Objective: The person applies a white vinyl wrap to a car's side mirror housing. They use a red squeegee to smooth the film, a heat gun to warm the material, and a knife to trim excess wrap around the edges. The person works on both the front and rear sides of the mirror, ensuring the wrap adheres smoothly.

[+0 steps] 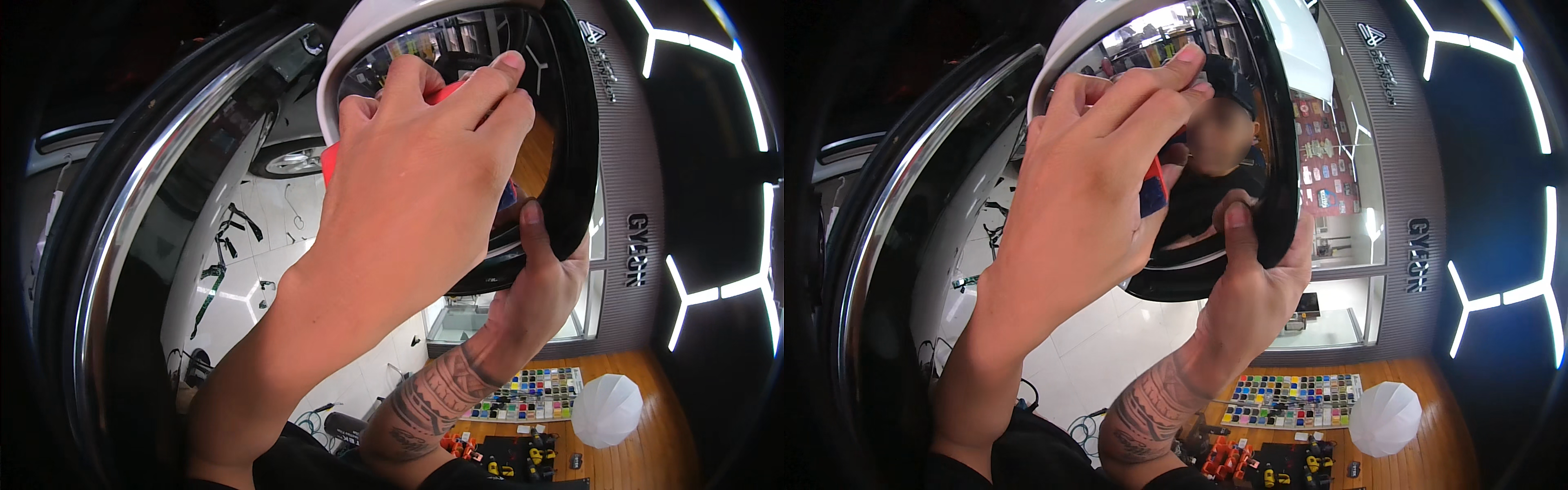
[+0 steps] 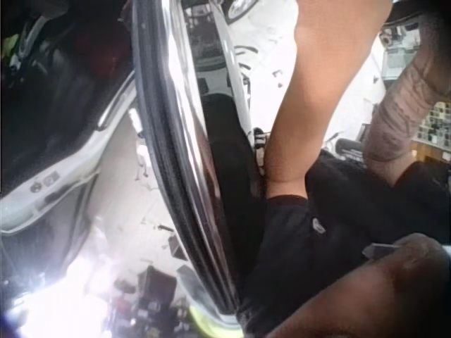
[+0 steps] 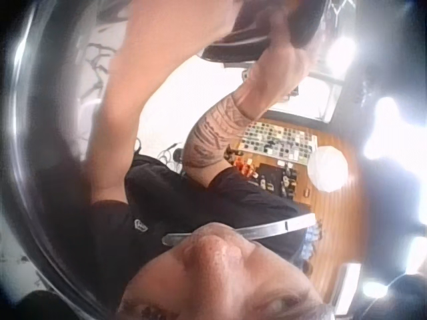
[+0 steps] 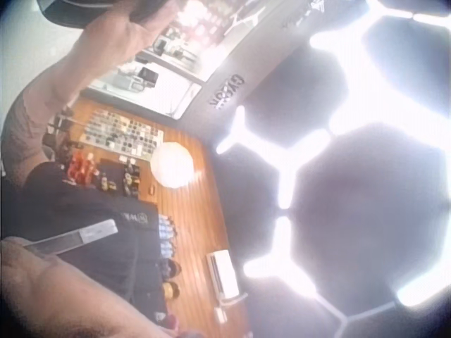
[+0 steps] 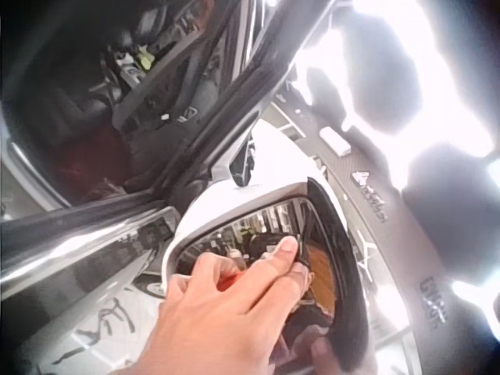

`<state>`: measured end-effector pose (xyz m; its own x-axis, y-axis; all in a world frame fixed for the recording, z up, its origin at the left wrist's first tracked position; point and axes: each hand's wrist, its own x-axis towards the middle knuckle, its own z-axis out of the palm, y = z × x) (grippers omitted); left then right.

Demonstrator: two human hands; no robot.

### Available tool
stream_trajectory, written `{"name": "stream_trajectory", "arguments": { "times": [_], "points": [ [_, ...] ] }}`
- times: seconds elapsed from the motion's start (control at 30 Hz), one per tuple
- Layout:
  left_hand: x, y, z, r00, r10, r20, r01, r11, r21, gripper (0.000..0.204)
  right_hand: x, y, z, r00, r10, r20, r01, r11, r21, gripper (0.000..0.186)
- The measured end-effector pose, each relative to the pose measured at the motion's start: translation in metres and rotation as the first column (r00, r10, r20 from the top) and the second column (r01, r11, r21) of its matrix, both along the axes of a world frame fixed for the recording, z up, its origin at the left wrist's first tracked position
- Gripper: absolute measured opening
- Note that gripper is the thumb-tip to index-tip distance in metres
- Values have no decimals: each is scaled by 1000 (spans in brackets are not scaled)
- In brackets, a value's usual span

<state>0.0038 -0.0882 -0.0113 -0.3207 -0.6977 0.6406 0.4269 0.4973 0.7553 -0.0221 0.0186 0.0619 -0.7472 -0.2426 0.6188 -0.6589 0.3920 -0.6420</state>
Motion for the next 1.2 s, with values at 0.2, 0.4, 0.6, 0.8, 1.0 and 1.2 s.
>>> {"name": "stream_trajectory", "arguments": {
  "times": [0.2, 0.4, 0.6, 0.8, 1.0, 1.2],
  "points": [
    [13, 18, 7, 992, 90, 88, -81, 992, -97, 38, 7, -8, 4, 999, -52, 4, 51, 997, 64, 20],
    [15, 46, -15, 978, 40, 207, -6, 987, -163, 40, -28, 65, -86, 941, 113, 320, 36, 904, -427, 38],
    [44, 57, -12, 881, -460, 114, 467, 882, -54, 46, -14, 102, -151, 860, 109, 499, 86, 932, -352, 40],
    [28, 55, 1, 805, -571, -160, 586, 808, 59, 60, 6, 121, -196, 801, 91, 592, 61, 971, -232, 42],
    [19, 34, 18, 416, -810, -414, 909, 361, 207, 59, 34, 138, -231, 730, 58, 681, -6, 997, -79, 44],
    [19, 35, 11, 526, -815, -243, 848, 478, 229, 61, 64, 156, -283, 631, -16, 776, -210, 959, 191, 47]
  ]
}}
